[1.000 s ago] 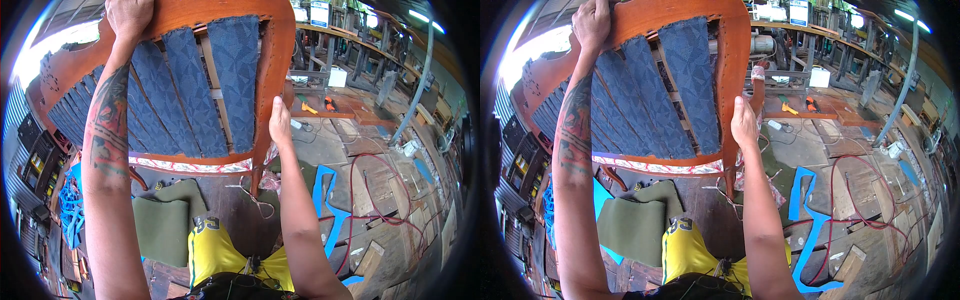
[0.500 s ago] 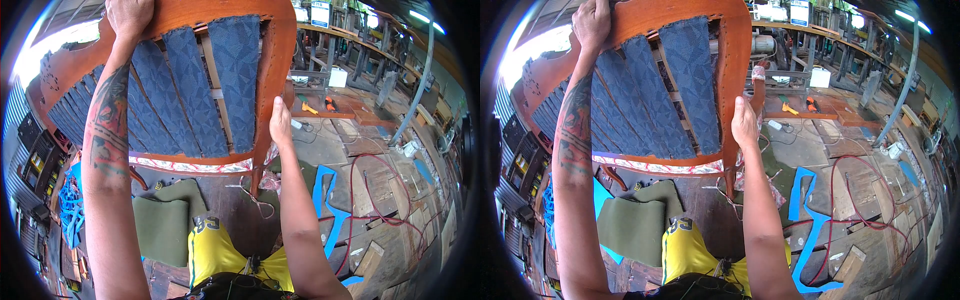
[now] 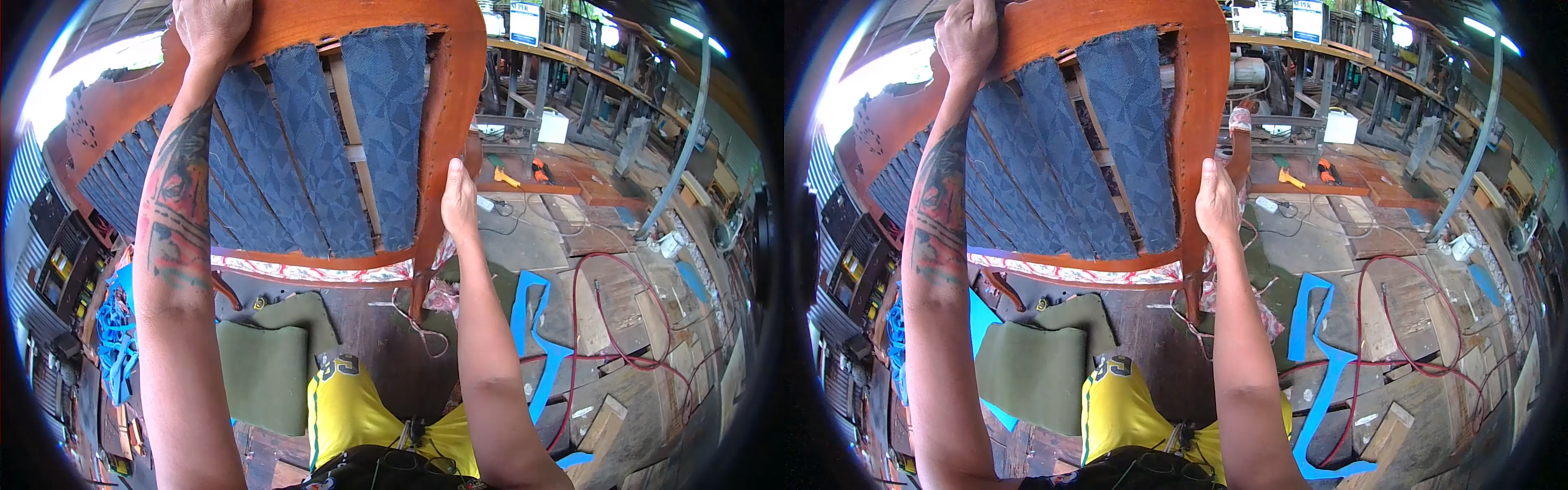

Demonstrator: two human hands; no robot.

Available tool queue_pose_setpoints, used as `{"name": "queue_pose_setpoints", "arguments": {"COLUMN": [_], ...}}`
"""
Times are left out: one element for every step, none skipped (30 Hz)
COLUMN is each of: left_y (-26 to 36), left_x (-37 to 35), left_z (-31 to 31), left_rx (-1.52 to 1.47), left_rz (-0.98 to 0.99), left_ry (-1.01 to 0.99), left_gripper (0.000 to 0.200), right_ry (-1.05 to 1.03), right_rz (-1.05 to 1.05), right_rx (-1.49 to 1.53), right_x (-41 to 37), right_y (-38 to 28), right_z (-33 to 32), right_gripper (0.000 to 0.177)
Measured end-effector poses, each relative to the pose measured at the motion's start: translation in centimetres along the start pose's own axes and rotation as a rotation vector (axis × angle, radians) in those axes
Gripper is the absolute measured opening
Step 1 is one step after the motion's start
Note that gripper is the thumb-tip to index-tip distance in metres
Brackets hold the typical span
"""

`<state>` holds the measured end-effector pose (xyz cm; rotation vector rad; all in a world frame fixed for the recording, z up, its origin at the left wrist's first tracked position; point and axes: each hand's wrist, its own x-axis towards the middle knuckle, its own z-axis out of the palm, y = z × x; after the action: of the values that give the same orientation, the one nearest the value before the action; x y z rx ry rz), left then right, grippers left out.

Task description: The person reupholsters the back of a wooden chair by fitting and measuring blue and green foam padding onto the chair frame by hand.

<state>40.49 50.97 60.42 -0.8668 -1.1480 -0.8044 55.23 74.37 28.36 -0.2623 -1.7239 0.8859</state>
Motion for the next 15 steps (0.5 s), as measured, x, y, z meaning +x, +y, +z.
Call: {"name": "queue_pose_setpoints", "arguments": {"left_y": [0.08,0.14,0.17,0.19,0.19,0.18,0.15,0.12,0.02,-0.12,-0.24,-0.26,-0.27,-0.28,-0.24], "left_x": [-0.03,-0.03,-0.02,0.0,0.01,0.02,0.0,-0.02,-0.05,-0.06,-0.07,-0.05,-0.03,-0.03,-0.05], "left_z": [-0.04,-0.06,-0.07,-0.07,-0.07,-0.06,-0.04,0.0,0.05,0.12,0.17,0.17,0.17,0.19,0.2], "left_rx": [0.002,0.004,0.005,0.005,0.004,0.005,0.004,0.002,0.002,0.008,0.015,0.015,0.005,-0.006,-0.006], "left_rz": [-0.002,-0.003,-0.003,0.005,0.012,0.013,0.008,0.004,0.004,0.007,0.01,0.01,0.013,0.015,0.016], "left_ry": [0.002,0.004,0.005,0.009,0.013,0.014,0.014,0.013,0.013,0.011,0.008,0.008,0.009,0.01,0.009], "left_gripper": [0.051,0.05,0.05,0.05,0.05,0.05,0.05,0.05,0.05,0.05,0.05,0.05,0.051,0.051,0.051], "right_ry": [0.0,0.001,0.003,0.003,0.009,0.014,0.015,0.007,-0.001,-0.001,0.003,0.006,0.007,0.002,-0.003], "right_rz": [0.0,0.003,0.006,0.006,-0.002,-0.01,-0.011,-0.009,-0.006,-0.006,-0.004,-0.002,-0.002,0.006,0.014], "right_rx": [0.0,-0.006,-0.012,-0.011,0.001,0.013,0.013,0.012,0.011,0.012,0.009,0.007,0.007,0.007,0.007], "right_x": [-0.01,-0.01,0.02,0.03,0.03,0.06,0.06,0.04,0.02,0.04,0.07,0.08,0.07,0.04,0.01], "right_y": [-0.02,-0.04,-0.02,0.09,0.24,0.23,0.23,0.23,0.23,0.24,0.24,0.19,0.15,0.11,0.11], "right_z": [0.0,-0.02,-0.03,0.04,0.13,0.17,0.13,0.06,0.02,0.04,0.08,0.09,0.07,0.04,0.01], "right_gripper": [0.061,0.061,0.061,0.061,0.061,0.061,0.061,0.061,0.061,0.061,0.061,0.061,0.061,0.061,0.061]}}
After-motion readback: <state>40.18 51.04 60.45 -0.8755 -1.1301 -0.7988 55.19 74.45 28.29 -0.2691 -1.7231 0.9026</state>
